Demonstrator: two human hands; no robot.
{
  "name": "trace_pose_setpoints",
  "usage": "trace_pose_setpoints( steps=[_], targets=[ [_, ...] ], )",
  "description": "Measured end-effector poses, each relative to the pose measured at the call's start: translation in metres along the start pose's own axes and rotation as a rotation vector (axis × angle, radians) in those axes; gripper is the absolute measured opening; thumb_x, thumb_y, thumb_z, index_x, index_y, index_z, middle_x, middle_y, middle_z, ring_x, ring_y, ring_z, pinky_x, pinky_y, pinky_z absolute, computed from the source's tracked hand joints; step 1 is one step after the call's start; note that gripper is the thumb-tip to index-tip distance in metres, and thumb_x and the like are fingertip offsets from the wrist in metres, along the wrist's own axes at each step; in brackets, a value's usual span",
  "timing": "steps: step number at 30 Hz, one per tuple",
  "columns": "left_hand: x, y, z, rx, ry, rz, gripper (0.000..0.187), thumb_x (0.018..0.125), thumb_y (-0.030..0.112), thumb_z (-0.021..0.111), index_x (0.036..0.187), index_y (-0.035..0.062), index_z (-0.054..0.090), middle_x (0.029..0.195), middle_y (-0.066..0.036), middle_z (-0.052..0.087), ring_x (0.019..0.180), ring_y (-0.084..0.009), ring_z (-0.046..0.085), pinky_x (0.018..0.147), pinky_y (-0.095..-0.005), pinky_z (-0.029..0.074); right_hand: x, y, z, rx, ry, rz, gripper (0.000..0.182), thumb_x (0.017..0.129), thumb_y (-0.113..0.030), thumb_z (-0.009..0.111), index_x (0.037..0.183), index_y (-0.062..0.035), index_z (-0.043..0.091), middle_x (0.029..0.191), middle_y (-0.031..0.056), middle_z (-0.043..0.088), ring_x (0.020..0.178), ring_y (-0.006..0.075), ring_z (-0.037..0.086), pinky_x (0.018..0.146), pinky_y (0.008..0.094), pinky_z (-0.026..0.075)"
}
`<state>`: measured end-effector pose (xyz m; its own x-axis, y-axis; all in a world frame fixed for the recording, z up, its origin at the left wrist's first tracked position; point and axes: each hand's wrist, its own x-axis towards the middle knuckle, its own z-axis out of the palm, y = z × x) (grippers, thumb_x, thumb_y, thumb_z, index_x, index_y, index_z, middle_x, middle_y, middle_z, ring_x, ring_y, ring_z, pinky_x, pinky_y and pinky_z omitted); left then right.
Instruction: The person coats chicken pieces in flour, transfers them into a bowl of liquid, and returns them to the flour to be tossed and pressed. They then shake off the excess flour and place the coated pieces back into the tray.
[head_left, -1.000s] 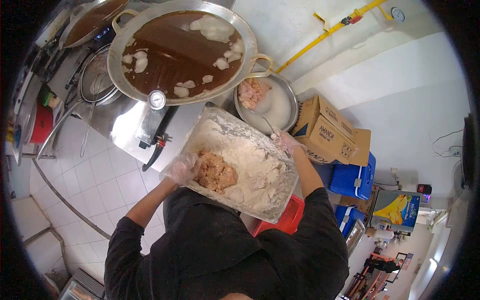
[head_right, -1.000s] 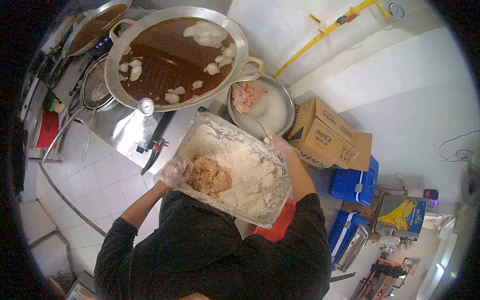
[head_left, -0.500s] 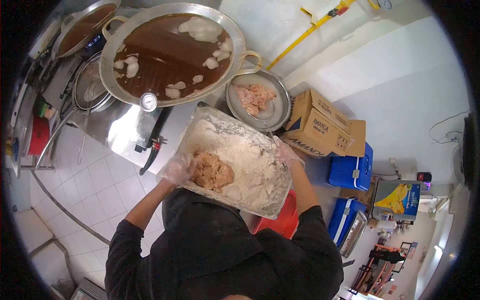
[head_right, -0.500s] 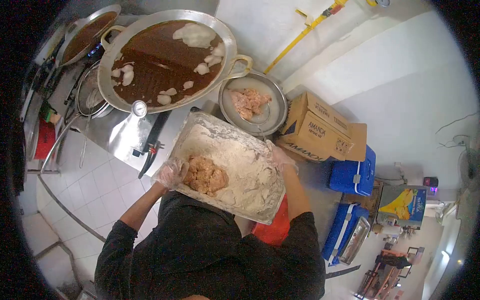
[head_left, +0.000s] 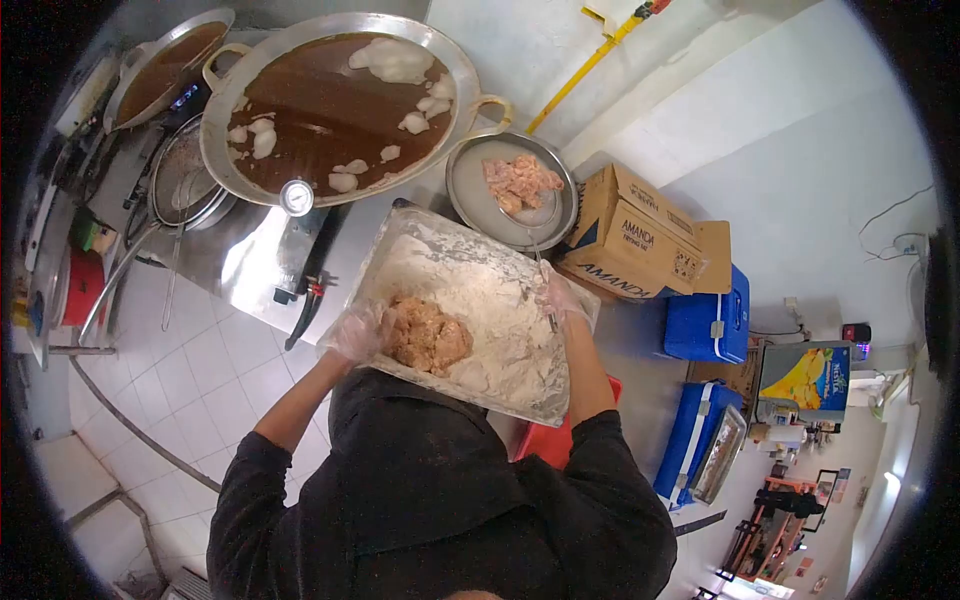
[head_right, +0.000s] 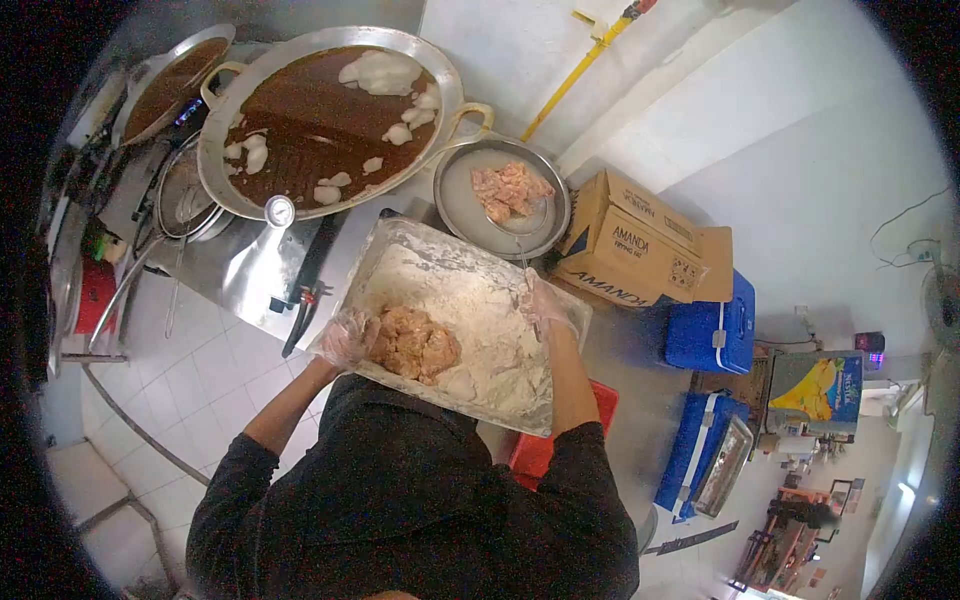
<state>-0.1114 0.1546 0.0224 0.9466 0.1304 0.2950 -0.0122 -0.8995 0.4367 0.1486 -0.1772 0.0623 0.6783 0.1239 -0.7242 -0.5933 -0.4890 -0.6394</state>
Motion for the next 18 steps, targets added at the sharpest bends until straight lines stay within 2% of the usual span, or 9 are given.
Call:
trace_pose_setpoints(
  steps=[2, 5, 8, 10, 12, 15, 16, 17, 18],
  targets=[
    [0.001, -0.004, 0.001, 0.003, -0.086, -0.015, 0.023, 0.093, 0.028, 0.054, 0.089, 0.0052, 0.059, 0.08, -0.021, 0.061, 0.07, -0.0408, 0.061, 0.062, -0.0506, 0.051, 0.029, 0.021, -0.008, 0.091, -0.091, -0.051, 0.053, 0.098, -0.052, 0.039, 0.128, -0.0103, 0.053, 0.094, 0.0063, 0.056, 0.075, 0.0181, 0.055, 0.058, 0.034, 0.045],
    [0.0, -0.003, -0.003, 0.001, -0.123, -0.037, 0.026, 0.094, 0.03, 0.052, 0.091, 0.0051, 0.058, 0.083, -0.022, 0.062, 0.073, -0.041, 0.062, 0.066, -0.0507, 0.052, 0.031, 0.023, -0.005, 0.106, 0.008, 0.014, 0.048, 0.098, -0.052, 0.041, 0.124, -0.0141, 0.053, 0.084, 0.0017, 0.055, 0.066, 0.0165, 0.052, 0.052, 0.0326, 0.042],
    [0.002, 0.001, -0.006, -0.009, -0.197, -0.112, 0.028, 0.095, 0.031, 0.05, 0.093, 0.0047, 0.058, 0.087, -0.023, 0.062, 0.078, -0.0411, 0.062, 0.07, -0.0505, 0.052, 0.032, 0.035, -0.008, 0.157, -0.047, -0.011, 0.049, 0.096, -0.052, 0.044, 0.125, -0.0137, 0.052, 0.087, 0.003, 0.057, 0.068, 0.0195, 0.055, 0.054, 0.0353, 0.045],
    [0.002, -0.002, -0.004, 0.002, -0.226, -0.097, 0.027, 0.096, 0.03, 0.049, 0.095, 0.0046, 0.057, 0.089, -0.023, 0.062, 0.081, -0.0408, 0.062, 0.071, -0.05, 0.052, 0.039, 0.059, -0.021, 0.208, -0.143, -0.011, 0.05, 0.094, -0.05, 0.049, 0.128, -0.0132, 0.05, 0.098, 0.0068, 0.058, 0.076, 0.0239, 0.058, 0.06, 0.0422, 0.048],
    [0.0, -0.005, -0.004, 0.032, -0.216, -0.003, 0.025, 0.095, 0.028, 0.048, 0.097, 0.0048, 0.057, 0.09, -0.022, 0.062, 0.081, -0.0401, 0.062, 0.071, -0.0492, 0.052, 0.031, 0.084, -0.021, -0.007, -0.11, -0.097, 0.048, 0.091, -0.042, 0.054, 0.128, -0.0113, 0.051, 0.105, 0.0102, 0.06, 0.083, 0.0277, 0.06, 0.063, 0.047, 0.05],
    [0.012, 0.014, -0.035, -0.064, -0.309, -0.177, 0.022, 0.094, 0.025, 0.048, 0.098, 0.0047, 0.056, 0.093, -0.021, 0.061, 0.083, -0.0372, 0.061, 0.069, -0.0476, 0.052, -0.008, 0.13, -0.013, -0.602, 0.101, -0.491, 0.041, 0.084, -0.022, 0.06, 0.121, -0.0049, 0.054, 0.109, 0.0144, 0.062, 0.087, 0.032, 0.063, 0.068, 0.051, 0.051],
    [-0.002, -0.005, -0.01, 0.013, -0.136, 0.038, 0.019, 0.092, 0.02, 0.049, 0.098, 0.0038, 0.056, 0.095, -0.02, 0.06, 0.085, -0.0345, 0.06, 0.067, -0.0467, 0.052, -0.037, 0.138, -0.008, -0.753, 0.121, -0.583, 0.04, 0.082, -0.017, 0.06, 0.12, -0.003, 0.054, 0.109, 0.0155, 0.062, 0.088, 0.0329, 0.063, 0.071, 0.0518, 0.051],
    [-0.003, -0.006, -0.011, -0.016, -0.075, 0.047, 0.019, 0.092, 0.02, 0.049, 0.099, 0.0036, 0.057, 0.096, -0.02, 0.06, 0.086, -0.0343, 0.06, 0.067, -0.0467, 0.052, -0.07, 0.142, -0.002, -0.901, 0.156, -0.677, 0.039, 0.081, -0.012, 0.06, 0.118, -0.001, 0.055, 0.109, 0.0167, 0.062, 0.089, 0.0339, 0.063, 0.073, 0.0525, 0.051],
    [-0.002, -0.005, -0.016, -0.044, -0.015, 0.056, 0.019, 0.093, 0.019, 0.049, 0.099, 0.0035, 0.057, 0.097, -0.019, 0.06, 0.087, -0.0342, 0.06, 0.067, -0.0467, 0.052, -0.111, 0.13, 0.014, -1.089, 0.162, -0.646, 0.039, 0.082, -0.012, 0.059, 0.118, -0.0001, 0.055, 0.109, 0.0177, 0.061, 0.089, 0.0345, 0.062, 0.076, 0.0526, 0.051]
  ],
)
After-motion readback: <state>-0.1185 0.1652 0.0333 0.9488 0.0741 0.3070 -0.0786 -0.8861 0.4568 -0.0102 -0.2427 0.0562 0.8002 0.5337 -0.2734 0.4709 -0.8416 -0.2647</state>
